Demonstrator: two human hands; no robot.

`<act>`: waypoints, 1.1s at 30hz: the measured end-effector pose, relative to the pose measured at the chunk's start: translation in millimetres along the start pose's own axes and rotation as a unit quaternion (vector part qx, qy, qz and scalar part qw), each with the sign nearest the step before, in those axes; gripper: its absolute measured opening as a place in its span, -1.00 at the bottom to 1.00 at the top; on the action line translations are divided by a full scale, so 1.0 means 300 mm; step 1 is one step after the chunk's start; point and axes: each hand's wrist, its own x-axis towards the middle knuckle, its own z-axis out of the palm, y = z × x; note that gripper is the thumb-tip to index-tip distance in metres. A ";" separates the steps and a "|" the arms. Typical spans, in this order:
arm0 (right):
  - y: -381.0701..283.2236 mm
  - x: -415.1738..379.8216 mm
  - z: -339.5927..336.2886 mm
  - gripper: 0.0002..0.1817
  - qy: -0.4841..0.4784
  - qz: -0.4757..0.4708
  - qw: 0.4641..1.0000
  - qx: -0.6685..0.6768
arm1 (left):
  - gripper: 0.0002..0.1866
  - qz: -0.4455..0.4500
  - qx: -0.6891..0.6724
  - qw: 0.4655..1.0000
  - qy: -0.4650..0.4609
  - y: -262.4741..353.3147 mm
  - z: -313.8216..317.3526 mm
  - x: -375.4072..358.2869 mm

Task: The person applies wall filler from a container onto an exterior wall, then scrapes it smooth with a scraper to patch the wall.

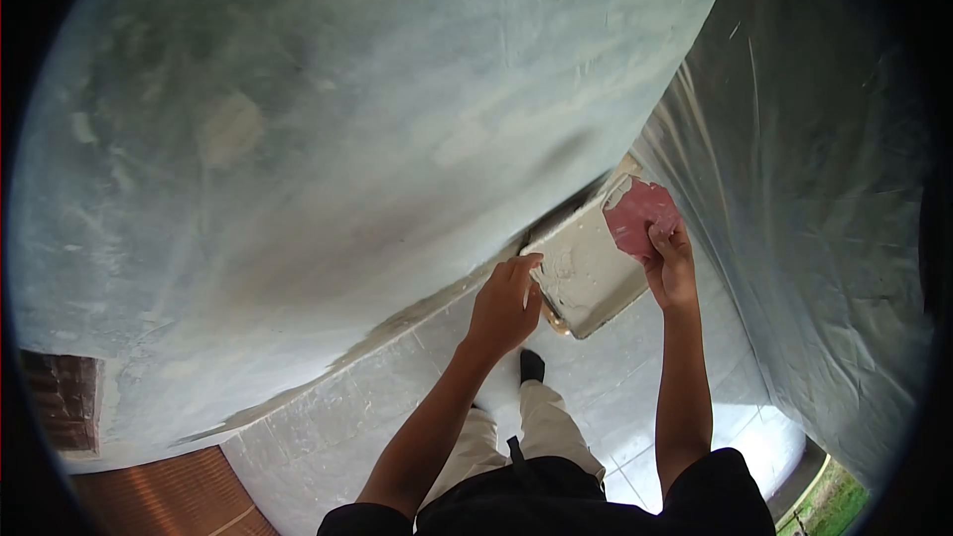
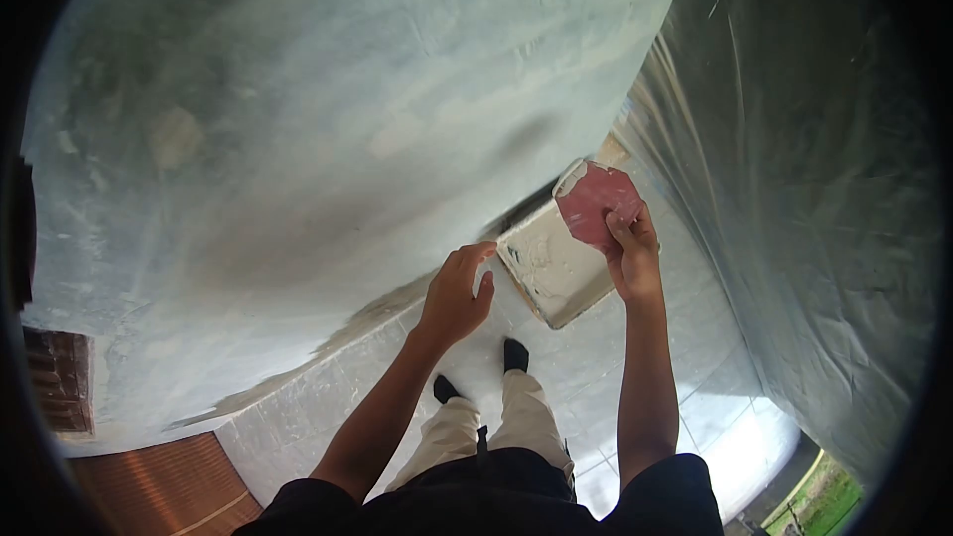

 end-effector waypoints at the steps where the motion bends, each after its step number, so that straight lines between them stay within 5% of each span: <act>1: -0.045 -0.009 0.048 -0.48 -0.012 -0.019 1.000 0.003 | -0.55 0.022 -0.003 1.000 0.021 0.042 -0.052 0.012; 7: -0.260 -0.043 0.363 -0.38 -0.106 -0.107 0.988 0.037 | -0.60 0.143 0.048 0.977 0.150 0.216 -0.340 0.070; 16: -0.409 -0.137 0.863 -0.57 -0.283 -0.197 0.938 0.035 | -0.57 0.274 0.118 0.887 0.352 0.347 -0.732 0.040; 30: -0.658 -0.477 1.711 -0.62 -0.376 -0.435 0.817 -0.041 | -0.60 0.313 0.305 0.704 0.560 0.451 -1.485 -0.197; 33: -0.724 -0.536 1.880 -0.79 -0.376 -0.506 0.775 -0.040 | -0.61 0.309 0.366 0.642 0.599 0.474 -1.640 -0.233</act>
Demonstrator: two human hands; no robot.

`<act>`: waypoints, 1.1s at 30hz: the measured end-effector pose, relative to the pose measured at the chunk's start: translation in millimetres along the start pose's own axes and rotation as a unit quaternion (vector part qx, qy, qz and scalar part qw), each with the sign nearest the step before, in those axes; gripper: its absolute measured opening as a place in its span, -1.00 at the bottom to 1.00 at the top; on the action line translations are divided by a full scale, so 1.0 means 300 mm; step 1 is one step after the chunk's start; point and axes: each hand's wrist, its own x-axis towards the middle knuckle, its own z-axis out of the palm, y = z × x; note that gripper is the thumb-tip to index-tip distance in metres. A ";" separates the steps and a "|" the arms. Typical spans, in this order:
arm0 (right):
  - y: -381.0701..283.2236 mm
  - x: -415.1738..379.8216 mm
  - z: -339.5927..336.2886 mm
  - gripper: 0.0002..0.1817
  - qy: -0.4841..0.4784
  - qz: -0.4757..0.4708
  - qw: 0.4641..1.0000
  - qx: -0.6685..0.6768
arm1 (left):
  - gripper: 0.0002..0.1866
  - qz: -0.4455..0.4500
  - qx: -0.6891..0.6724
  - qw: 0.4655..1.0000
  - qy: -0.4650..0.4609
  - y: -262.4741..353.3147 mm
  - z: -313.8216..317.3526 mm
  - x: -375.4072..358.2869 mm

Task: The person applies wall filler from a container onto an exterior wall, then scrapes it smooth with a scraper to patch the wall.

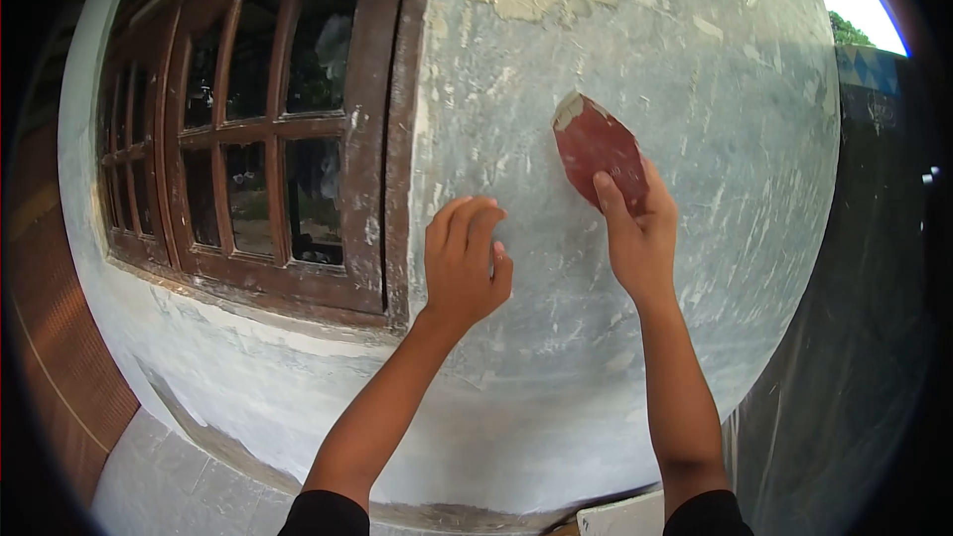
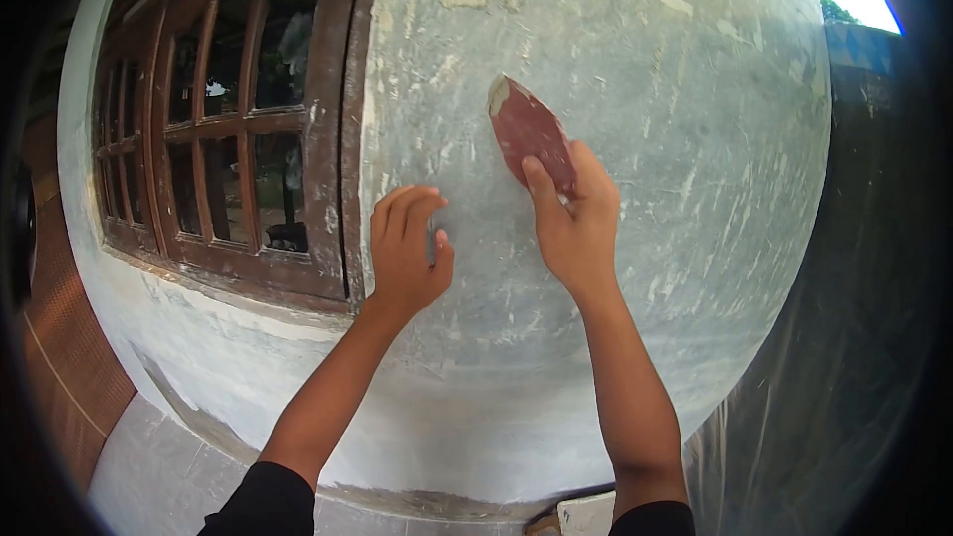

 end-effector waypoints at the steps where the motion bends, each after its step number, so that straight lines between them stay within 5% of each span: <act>1: 0.000 0.049 0.025 -0.88 -0.013 -0.089 0.980 -0.177 | -0.58 -0.003 0.018 1.000 -0.005 -0.034 -0.007 0.021; 2: -0.003 0.095 0.052 -0.92 -0.022 -0.173 0.922 -0.347 | -0.58 0.001 0.021 1.000 0.000 -0.062 -0.012 0.046; 3: -0.015 0.141 0.088 -0.92 -0.021 -0.179 0.921 -0.345 | -0.55 0.019 0.028 0.999 0.002 -0.084 -0.013 0.072; 5: -0.038 0.219 0.167 -0.82 -0.024 -0.381 0.842 -0.380 | -0.44 0.039 0.028 0.999 -0.025 -0.121 -0.006 0.098; 8: -0.069 0.299 0.252 -0.85 -0.026 -0.449 0.778 -0.438 | -0.42 0.051 0.028 0.998 -0.040 -0.142 0.019 0.118; 17: -0.038 0.483 0.418 -0.83 -0.094 -0.473 0.685 -0.547 | -0.31 0.025 -0.011 0.999 -0.018 -0.183 0.015 0.204; 33: 0.021 0.534 0.491 -0.81 -0.104 -0.468 0.679 -0.556 | -0.32 0.016 -0.014 1.000 -0.005 -0.208 0.006 0.185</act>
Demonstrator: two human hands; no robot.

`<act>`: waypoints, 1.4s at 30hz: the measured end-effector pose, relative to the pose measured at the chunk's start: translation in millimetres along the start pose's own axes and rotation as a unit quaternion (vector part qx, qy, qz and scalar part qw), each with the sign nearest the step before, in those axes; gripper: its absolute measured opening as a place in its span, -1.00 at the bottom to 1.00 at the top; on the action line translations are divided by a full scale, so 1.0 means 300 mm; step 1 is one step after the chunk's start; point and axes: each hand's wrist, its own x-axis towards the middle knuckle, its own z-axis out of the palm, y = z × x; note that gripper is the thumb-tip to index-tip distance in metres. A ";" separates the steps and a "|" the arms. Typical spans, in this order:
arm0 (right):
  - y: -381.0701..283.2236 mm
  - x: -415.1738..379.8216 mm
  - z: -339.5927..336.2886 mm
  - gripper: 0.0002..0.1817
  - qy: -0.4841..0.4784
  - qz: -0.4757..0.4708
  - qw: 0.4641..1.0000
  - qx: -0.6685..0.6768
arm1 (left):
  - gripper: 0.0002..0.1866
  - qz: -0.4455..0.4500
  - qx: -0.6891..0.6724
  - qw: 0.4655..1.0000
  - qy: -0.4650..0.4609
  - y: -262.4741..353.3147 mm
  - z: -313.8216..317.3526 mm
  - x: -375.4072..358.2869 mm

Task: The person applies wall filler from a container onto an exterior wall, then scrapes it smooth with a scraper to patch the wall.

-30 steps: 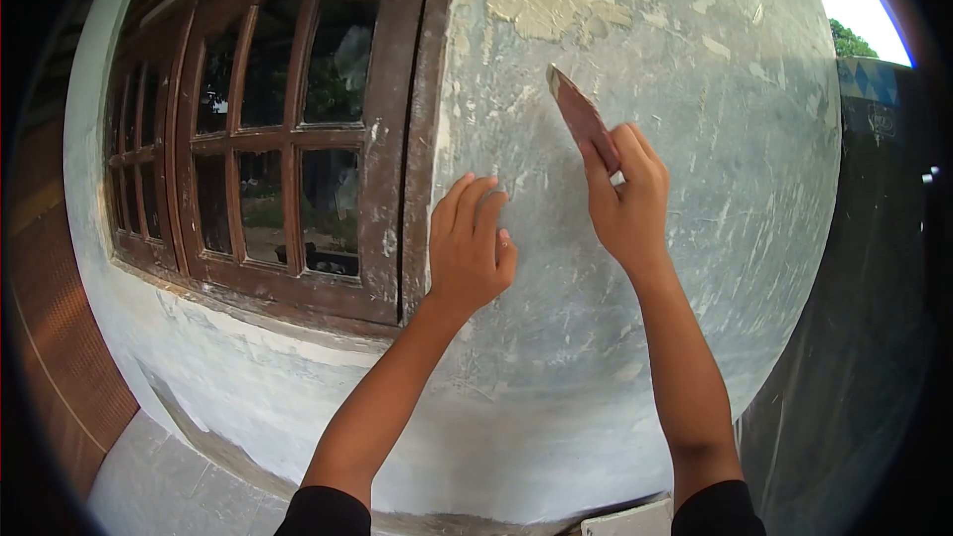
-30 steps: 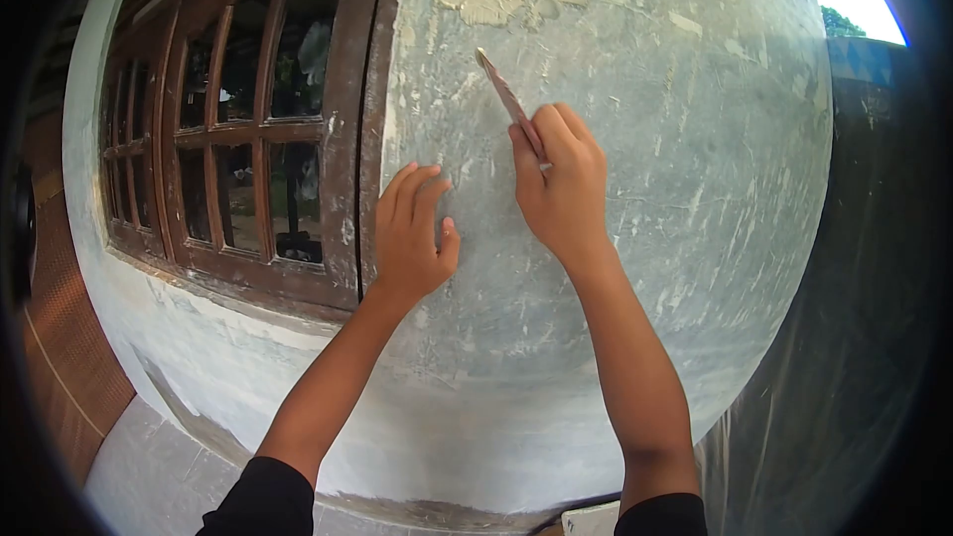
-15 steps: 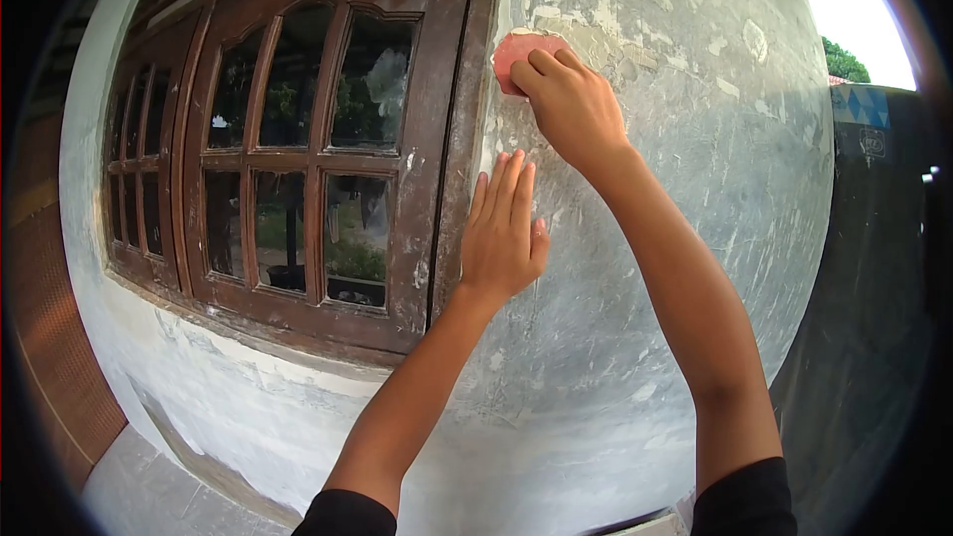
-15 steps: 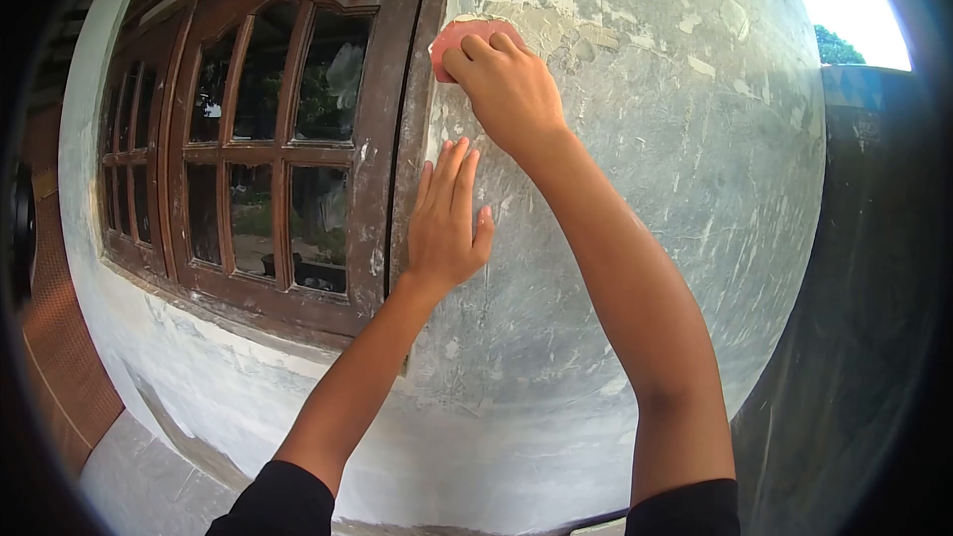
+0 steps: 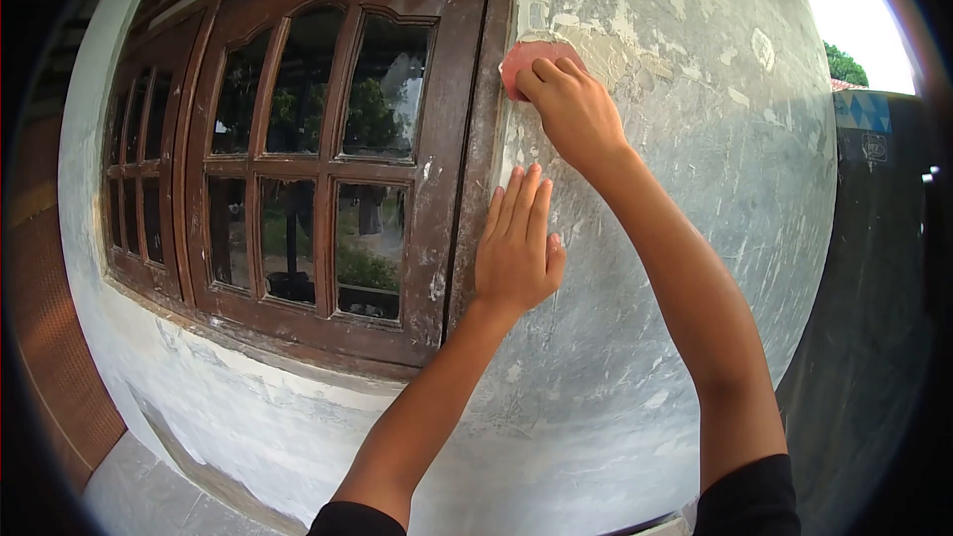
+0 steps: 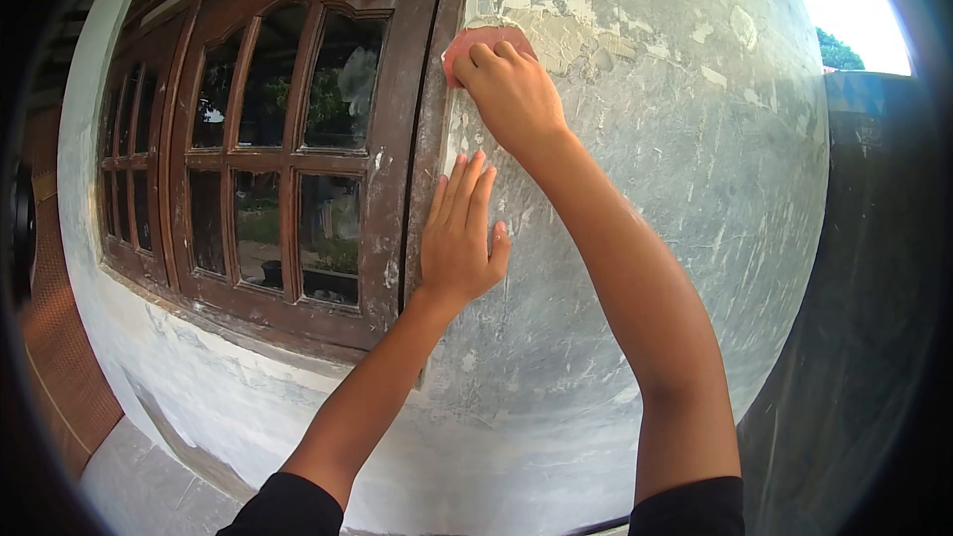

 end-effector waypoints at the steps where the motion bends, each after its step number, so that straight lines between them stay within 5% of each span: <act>1: -0.007 -0.008 -0.001 -0.80 -0.014 0.005 1.000 -0.002 | -0.32 0.000 -0.002 1.000 0.001 0.000 0.001 0.001; 15: -0.076 -0.189 -0.054 -0.84 -0.014 -0.024 1.000 0.006 | -0.42 0.003 -0.055 0.993 0.100 -0.009 0.003 -0.011; 18: -0.086 -0.187 -0.117 -0.82 0.058 0.022 0.997 0.046 | -0.42 0.010 -0.057 0.992 0.109 -0.008 0.008 -0.014; 19: -0.086 -0.181 -0.140 -0.83 0.096 0.122 0.980 0.121 | -0.42 0.008 -0.057 0.992 0.109 -0.008 0.006 -0.014; 23: -0.078 -0.138 -0.187 -0.79 0.164 0.432 0.797 0.390 | -0.47 0.004 -0.069 0.992 0.101 -0.003 0.004 -0.015; 24: -0.071 -0.135 -0.177 -0.79 0.162 0.432 0.797 0.389 | -0.48 0.006 -0.074 0.992 0.106 -0.004 0.005 -0.015; 26: -0.065 -0.138 -0.137 -0.69 0.190 0.474 0.656 0.556 | -0.48 0.006 -0.079 0.991 0.110 -0.002 0.001 -0.015; 27: -0.068 -0.145 -0.120 -0.69 0.190 0.473 0.656 0.556 | -0.49 0.007 -0.084 0.990 0.115 -0.002 -0.001 -0.013; 30: -0.088 -0.144 -0.090 -0.74 0.159 0.518 0.516 0.663 | -0.49 0.004 -0.088 0.989 0.117 0.002 -0.004 -0.013; 33: -0.084 -0.157 -0.046 -0.79 0.143 0.547 0.471 0.678 | -0.48 0.006 -0.094 0.989 0.113 -0.003 -0.001 -0.015; 40: -0.111 -0.210 -0.139 -0.80 0.148 0.566 0.565 0.581 | -0.45 0.013 -0.098 0.989 0.109 -0.013 -0.001 -0.015; 42: -0.115 -0.210 -0.182 -0.92 0.157 0.448 0.782 0.404 | -0.45 0.019 -0.088 0.990 0.108 -0.013 0.005 -0.020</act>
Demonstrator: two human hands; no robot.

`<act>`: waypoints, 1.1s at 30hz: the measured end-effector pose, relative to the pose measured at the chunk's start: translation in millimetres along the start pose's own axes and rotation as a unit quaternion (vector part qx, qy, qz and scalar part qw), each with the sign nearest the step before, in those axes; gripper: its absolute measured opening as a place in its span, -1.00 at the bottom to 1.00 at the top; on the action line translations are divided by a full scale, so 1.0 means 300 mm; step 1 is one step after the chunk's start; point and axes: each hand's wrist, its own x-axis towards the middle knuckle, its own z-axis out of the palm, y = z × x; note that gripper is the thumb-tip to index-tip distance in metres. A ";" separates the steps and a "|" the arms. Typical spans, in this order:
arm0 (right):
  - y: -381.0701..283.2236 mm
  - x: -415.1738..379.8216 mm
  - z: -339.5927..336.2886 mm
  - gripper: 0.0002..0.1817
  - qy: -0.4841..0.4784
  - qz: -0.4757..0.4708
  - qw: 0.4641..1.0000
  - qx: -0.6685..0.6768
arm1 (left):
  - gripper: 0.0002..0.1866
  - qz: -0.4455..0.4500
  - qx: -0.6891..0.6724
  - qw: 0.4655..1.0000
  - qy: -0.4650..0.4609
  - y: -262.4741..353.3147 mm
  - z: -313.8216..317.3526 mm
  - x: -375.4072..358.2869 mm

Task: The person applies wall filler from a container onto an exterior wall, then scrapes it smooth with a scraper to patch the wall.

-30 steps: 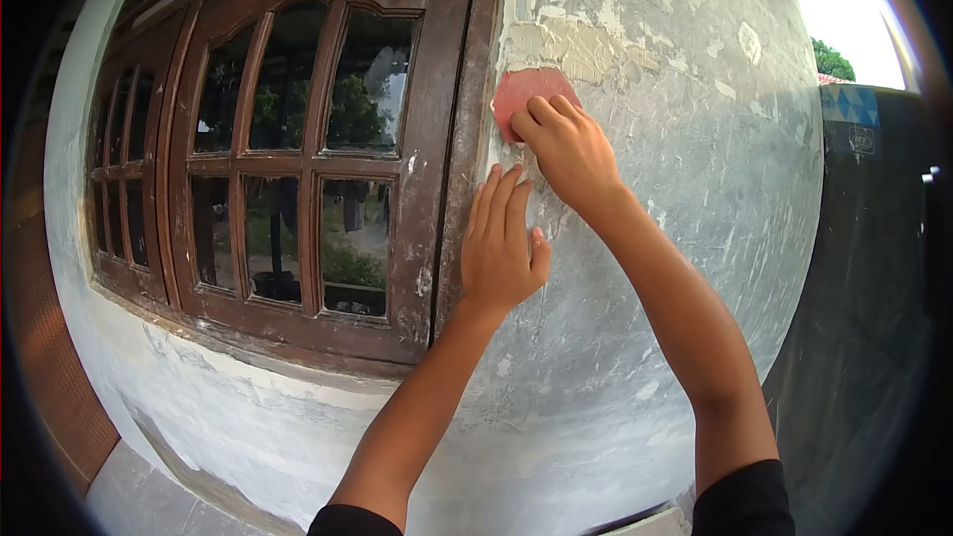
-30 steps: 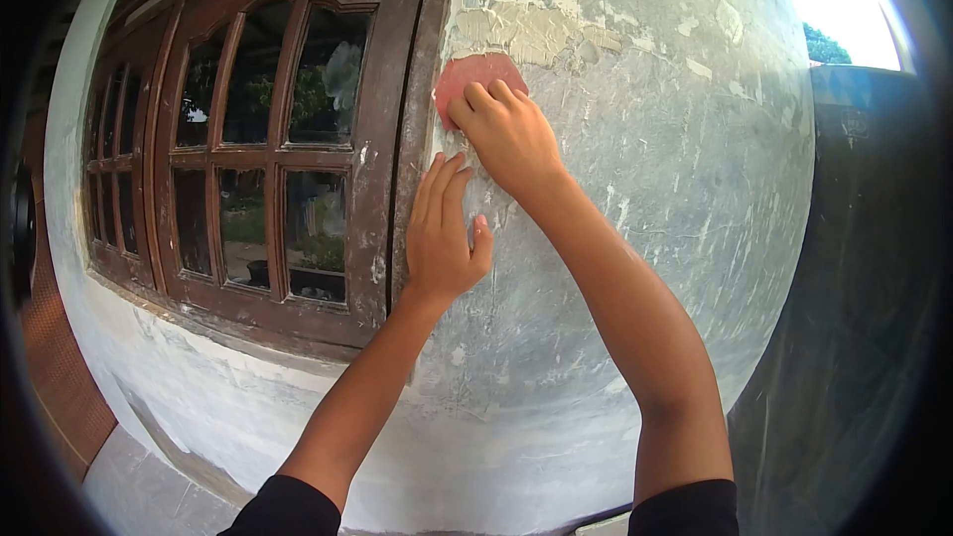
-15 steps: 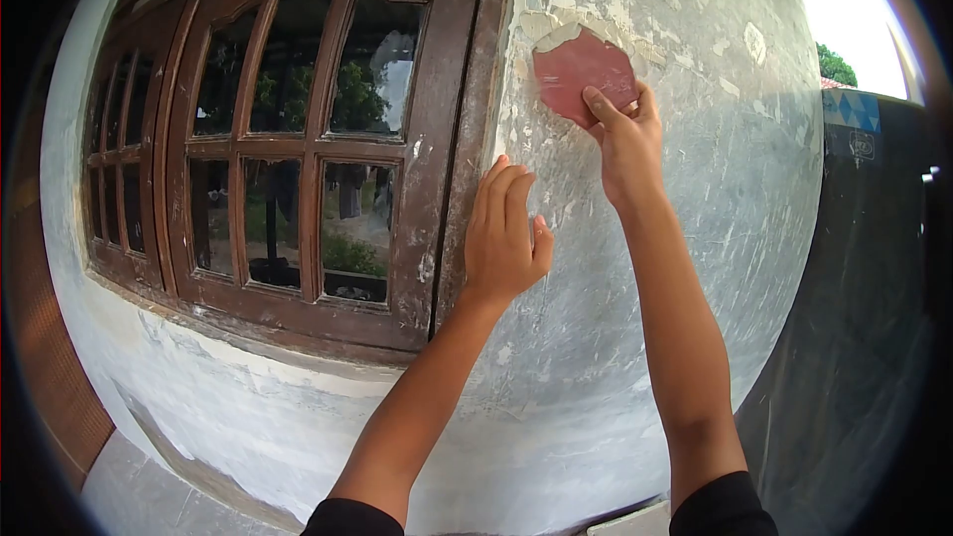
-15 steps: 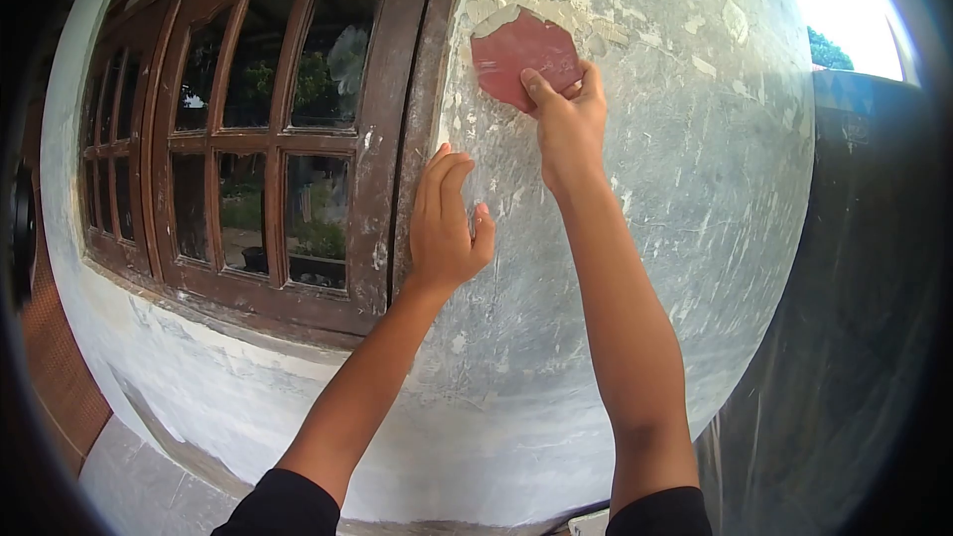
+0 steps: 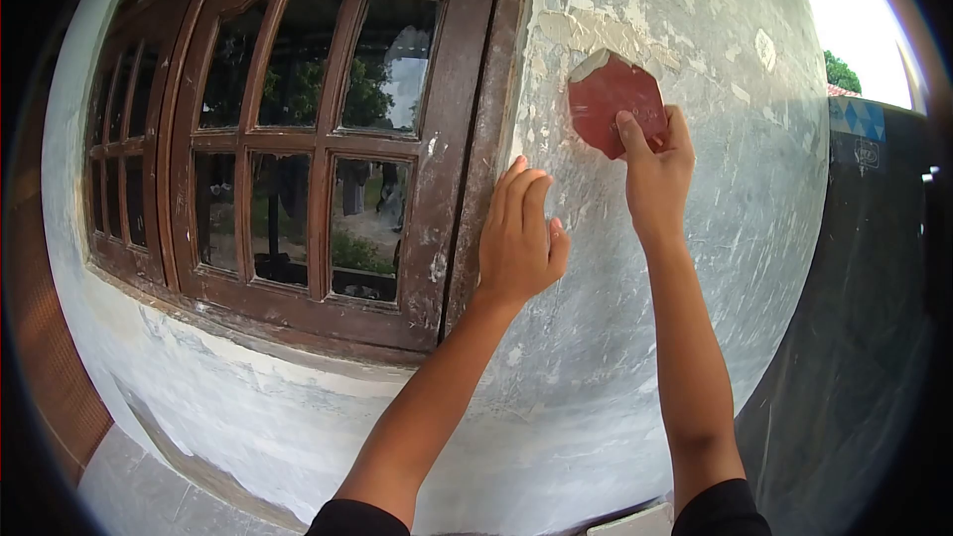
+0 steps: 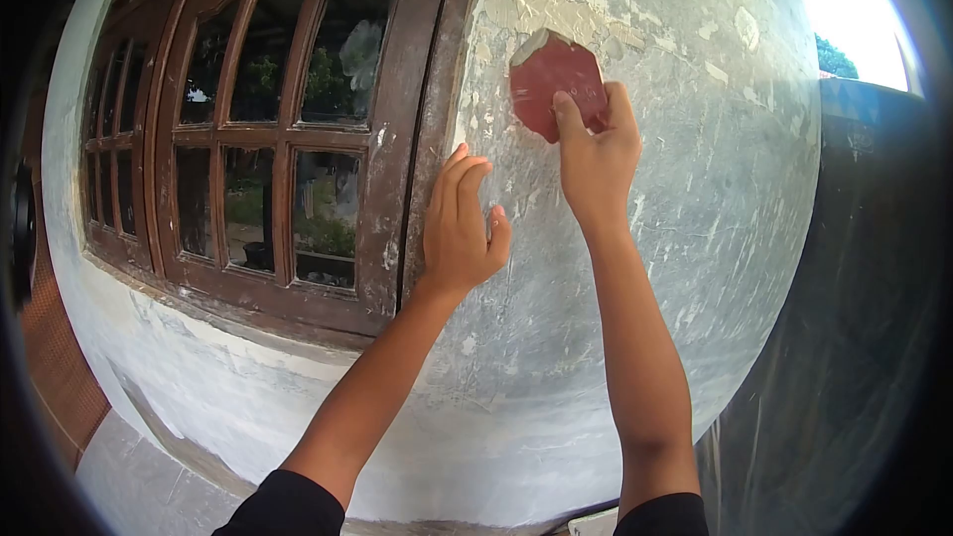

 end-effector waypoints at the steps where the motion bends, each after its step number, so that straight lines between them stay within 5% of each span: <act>1: -0.017 0.004 -0.002 -0.92 0.001 0.002 1.000 -0.002 | -0.45 -0.001 -0.002 1.000 -0.002 0.001 0.002 -0.002; 3: -0.040 0.029 0.016 -0.90 -0.019 -0.291 0.925 -0.243 | -0.46 -0.005 -0.005 1.000 0.007 0.004 0.004 0.002; 7: -0.020 0.076 0.102 -0.85 -0.110 -0.449 0.812 -0.355 | -0.46 -0.007 -0.009 1.000 0.011 0.003 0.001 0.001; 14: 0.066 0.112 0.178 -0.87 -0.180 -0.424 0.763 -0.452 | -0.46 -0.003 -0.024 1.000 0.017 -0.004 0.003 0.000; 20: 0.057 0.130 0.183 -0.86 -0.248 -0.329 0.816 -0.405 | -0.45 -0.003 -0.037 0.999 0.018 -0.004 -0.003 -0.001; 33: 0.038 0.081 0.113 -0.83 -0.304 -0.277 0.809 -0.420 | -0.46 -0.004 -0.019 1.000 0.007 -0.003 0.005 -0.005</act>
